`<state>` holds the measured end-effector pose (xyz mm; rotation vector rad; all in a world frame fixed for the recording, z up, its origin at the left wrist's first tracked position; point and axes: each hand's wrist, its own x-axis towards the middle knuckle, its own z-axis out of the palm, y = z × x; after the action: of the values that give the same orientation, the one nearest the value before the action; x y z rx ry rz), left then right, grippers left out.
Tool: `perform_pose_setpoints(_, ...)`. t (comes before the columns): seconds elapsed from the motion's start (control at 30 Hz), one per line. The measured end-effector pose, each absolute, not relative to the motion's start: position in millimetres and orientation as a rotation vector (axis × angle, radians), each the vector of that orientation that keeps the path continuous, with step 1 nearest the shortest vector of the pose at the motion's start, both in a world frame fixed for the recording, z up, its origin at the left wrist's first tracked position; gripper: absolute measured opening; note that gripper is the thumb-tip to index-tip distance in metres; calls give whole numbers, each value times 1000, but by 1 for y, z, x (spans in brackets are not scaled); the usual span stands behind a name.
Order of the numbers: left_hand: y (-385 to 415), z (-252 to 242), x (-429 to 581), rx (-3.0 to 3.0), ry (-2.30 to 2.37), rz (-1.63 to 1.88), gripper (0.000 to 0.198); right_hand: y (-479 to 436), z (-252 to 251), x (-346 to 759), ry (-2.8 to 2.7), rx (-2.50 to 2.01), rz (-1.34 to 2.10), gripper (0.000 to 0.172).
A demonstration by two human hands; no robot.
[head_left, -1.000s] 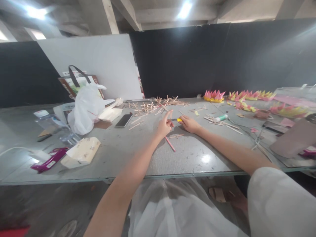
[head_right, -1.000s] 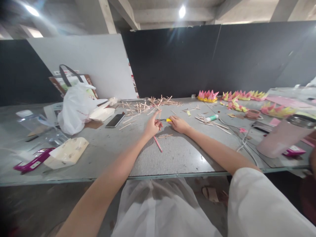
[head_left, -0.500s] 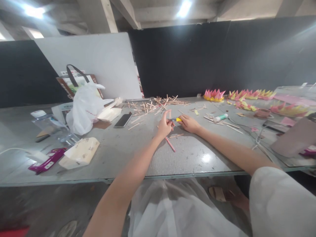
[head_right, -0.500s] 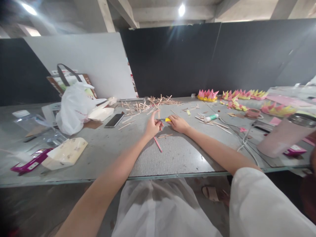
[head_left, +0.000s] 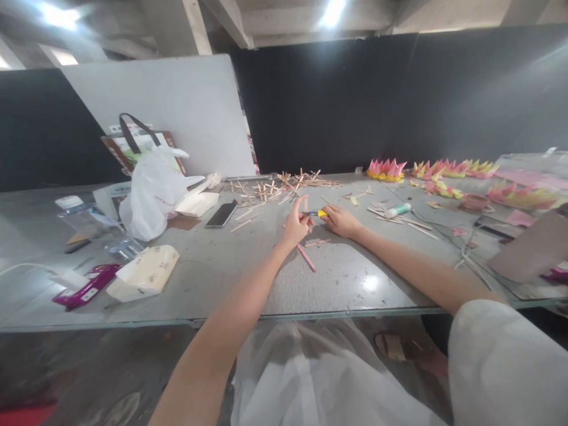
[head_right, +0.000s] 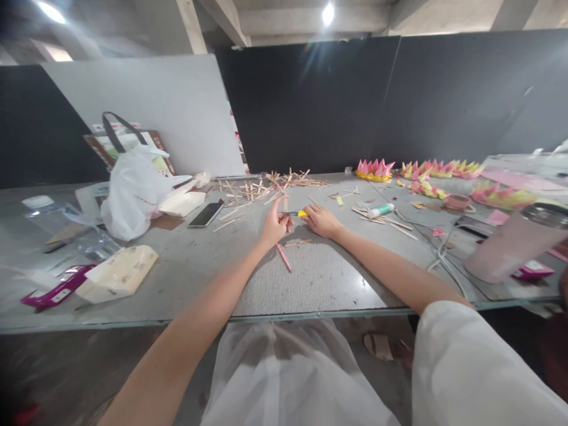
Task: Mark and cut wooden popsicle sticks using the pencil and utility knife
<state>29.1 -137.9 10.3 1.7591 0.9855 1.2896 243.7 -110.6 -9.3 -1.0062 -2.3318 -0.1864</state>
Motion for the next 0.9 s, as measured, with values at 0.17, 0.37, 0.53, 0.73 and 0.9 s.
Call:
perform_pose_setpoints(0.17,-144,16,25,1870,1018,1210,72,-110,-10,245,-2345,-999,-174,30)
perform_pose_setpoints(0.37,-146,15,27,1933,1019,1179,71,-109,-11,246,-2363,-970,-193,28)
perform_pose_setpoints(0.53,-140,10,30,1757,980,1230,69,-110,-11,243,-2352,-989,-199,26)
perform_pose_setpoints(0.73,-137,8,31,1679,962,1246,67,-112,-9,242,-2363,-1007,-212,24)
perform_pose_setpoints(0.9,-135,7,28,1665,920,1269,68,-112,-8,242,-2357,-1027,-185,23)
